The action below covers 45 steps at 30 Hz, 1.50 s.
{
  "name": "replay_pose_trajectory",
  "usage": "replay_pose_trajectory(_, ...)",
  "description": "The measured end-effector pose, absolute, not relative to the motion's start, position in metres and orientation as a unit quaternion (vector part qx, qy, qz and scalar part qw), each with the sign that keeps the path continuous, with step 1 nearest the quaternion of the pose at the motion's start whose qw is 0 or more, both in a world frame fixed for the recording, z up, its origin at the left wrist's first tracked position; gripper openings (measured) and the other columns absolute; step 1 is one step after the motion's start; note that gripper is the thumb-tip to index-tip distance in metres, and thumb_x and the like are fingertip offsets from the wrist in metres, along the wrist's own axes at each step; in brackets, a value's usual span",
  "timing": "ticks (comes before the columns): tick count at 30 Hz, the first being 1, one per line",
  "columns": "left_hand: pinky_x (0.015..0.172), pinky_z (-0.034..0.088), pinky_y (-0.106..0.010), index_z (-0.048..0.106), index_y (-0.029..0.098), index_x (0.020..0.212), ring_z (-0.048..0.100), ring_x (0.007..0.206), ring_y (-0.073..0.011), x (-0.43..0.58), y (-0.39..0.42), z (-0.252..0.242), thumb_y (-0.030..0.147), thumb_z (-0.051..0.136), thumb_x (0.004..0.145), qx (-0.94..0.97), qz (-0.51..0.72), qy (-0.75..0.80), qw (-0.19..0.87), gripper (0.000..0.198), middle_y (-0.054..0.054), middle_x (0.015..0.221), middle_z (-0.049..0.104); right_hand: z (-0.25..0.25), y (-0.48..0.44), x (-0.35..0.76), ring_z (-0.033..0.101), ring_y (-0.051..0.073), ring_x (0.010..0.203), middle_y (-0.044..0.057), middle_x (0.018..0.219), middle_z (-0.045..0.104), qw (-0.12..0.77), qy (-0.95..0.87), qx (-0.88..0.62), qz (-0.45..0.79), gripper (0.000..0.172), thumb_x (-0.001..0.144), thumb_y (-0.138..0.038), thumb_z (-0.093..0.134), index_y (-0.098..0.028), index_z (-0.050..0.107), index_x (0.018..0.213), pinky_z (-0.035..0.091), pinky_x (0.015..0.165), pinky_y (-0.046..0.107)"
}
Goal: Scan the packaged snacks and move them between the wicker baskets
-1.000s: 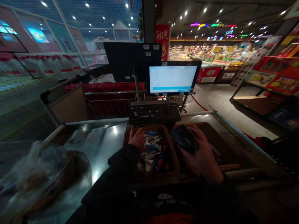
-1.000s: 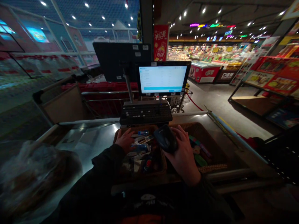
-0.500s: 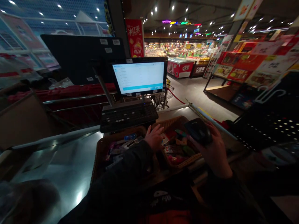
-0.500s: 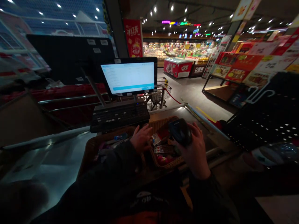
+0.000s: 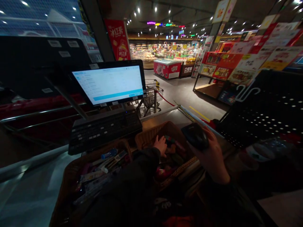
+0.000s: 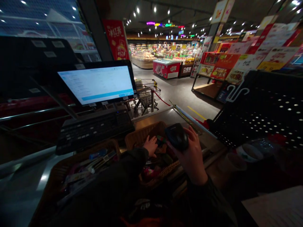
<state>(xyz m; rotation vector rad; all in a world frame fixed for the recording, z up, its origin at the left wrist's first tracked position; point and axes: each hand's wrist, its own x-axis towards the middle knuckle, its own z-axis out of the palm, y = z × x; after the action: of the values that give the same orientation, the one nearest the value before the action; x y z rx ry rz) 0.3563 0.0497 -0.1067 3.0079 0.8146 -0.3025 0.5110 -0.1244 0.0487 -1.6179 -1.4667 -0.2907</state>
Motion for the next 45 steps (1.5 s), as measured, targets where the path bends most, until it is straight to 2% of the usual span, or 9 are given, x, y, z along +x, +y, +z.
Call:
replay_pose_trajectory(6,0.121,0.018,-0.062,0.073,0.015,0.109,0.047,0.134,-0.0315,0.366,0.057,-0.111,0.036,0.082,0.072,0.965,-0.097,0.245,0.011,0.043,-0.017,0.133,0.062,0.04,-0.111,0.525,0.049,0.039,0.136,0.015,0.127,0.064,0.452,-0.592,-0.66,-0.102,0.04,0.081,-0.046,0.073,-0.021,0.07,0.112,0.047,0.106,0.061)
replay_pose_trajectory(9,0.121,0.019,-0.061,0.074,0.016,0.106,0.051,0.129,-0.0299,0.367,0.058,-0.109,0.031,0.081,0.072,0.967,-0.087,0.237,0.021,0.037,-0.014,0.123,0.066,0.038,-0.107,0.529,0.049,0.038,0.136,0.014,0.125,0.065,0.46,-0.586,-0.659,-0.103,0.039,0.081,-0.046,0.074,-0.021,0.07,0.111,0.047,0.106,0.06)
replay_pose_trajectory(16,0.119,0.022,-0.064,0.071,0.016,0.112,0.04,0.142,-0.0343,0.359,0.065,-0.078,0.039,0.081,0.07,0.965,-0.057,0.254,0.027,0.049,-0.017,0.149,0.051,0.036,-0.108,0.528,0.049,0.038,0.135,0.014,0.123,0.066,0.45,-0.593,-0.659,-0.106,0.036,0.082,-0.042,0.073,-0.02,0.07,0.111,0.045,0.107,0.061)
replay_pose_trajectory(21,0.117,0.022,-0.07,0.072,0.02,0.105,0.034,0.147,-0.0332,0.339,0.075,-0.02,0.033,0.079,0.075,0.965,-0.031,0.26,0.012,0.034,-0.013,0.153,0.049,0.037,-0.107,0.516,0.046,0.038,0.138,0.015,0.129,0.063,0.447,-0.598,-0.659,-0.092,0.04,0.082,-0.04,0.073,-0.02,0.067,0.116,0.044,0.109,0.062)
replay_pose_trajectory(25,0.119,0.01,-0.072,0.072,0.02,0.104,0.024,0.152,-0.0349,0.307,0.076,0.036,0.033,0.08,0.074,0.964,0.027,0.262,-0.025,0.034,-0.011,0.159,0.039,0.038,-0.103,0.503,0.046,0.04,0.137,0.015,0.13,0.062,0.445,-0.624,-0.636,-0.093,0.043,0.081,-0.039,0.074,-0.02,0.067,0.118,0.044,0.107,0.064)
replay_pose_trajectory(27,0.122,0.004,-0.068,0.071,0.02,0.106,0.021,0.153,-0.0345,0.284,0.073,0.061,0.035,0.083,0.072,0.962,0.082,0.255,-0.054,0.039,-0.01,0.161,0.036,0.04,-0.1,0.495,0.048,0.042,0.135,0.016,0.129,0.063,0.446,-0.636,-0.623,-0.094,0.044,0.078,-0.039,0.076,-0.019,0.067,0.117,0.045,0.105,0.065)
replay_pose_trajectory(31,0.125,-0.001,-0.061,0.07,0.022,0.107,0.022,0.153,-0.0327,0.232,0.064,0.098,0.043,0.079,0.077,0.946,0.186,0.247,-0.098,0.037,-0.009,0.162,0.035,0.049,-0.096,0.472,0.049,0.044,0.134,0.016,0.129,0.063,0.451,-0.657,-0.597,-0.09,0.044,0.077,-0.034,0.075,-0.02,0.067,0.119,0.045,0.104,0.067)
replay_pose_trajectory(39,0.124,0.013,-0.059,0.071,0.025,0.108,0.026,0.152,-0.0338,0.147,0.048,0.119,0.056,0.075,0.079,0.845,0.401,0.297,-0.191,0.043,-0.008,0.16,0.039,0.082,-0.101,0.407,0.04,0.04,0.142,0.014,0.139,0.056,0.461,-0.722,-0.511,-0.069,0.052,0.079,-0.025,0.071,-0.024,0.06,0.131,0.043,0.109,0.064)
replay_pose_trajectory(45,0.122,0.022,-0.058,0.071,0.025,0.107,0.03,0.15,-0.0347,0.109,0.039,0.13,0.058,0.075,0.078,0.797,0.462,0.302,-0.247,0.044,-0.008,0.161,0.037,0.105,-0.109,0.364,0.038,0.04,0.144,0.013,0.143,0.052,0.46,-0.751,-0.471,-0.06,0.059,0.077,-0.023,0.072,-0.026,0.057,0.134,0.036,0.113,0.068)
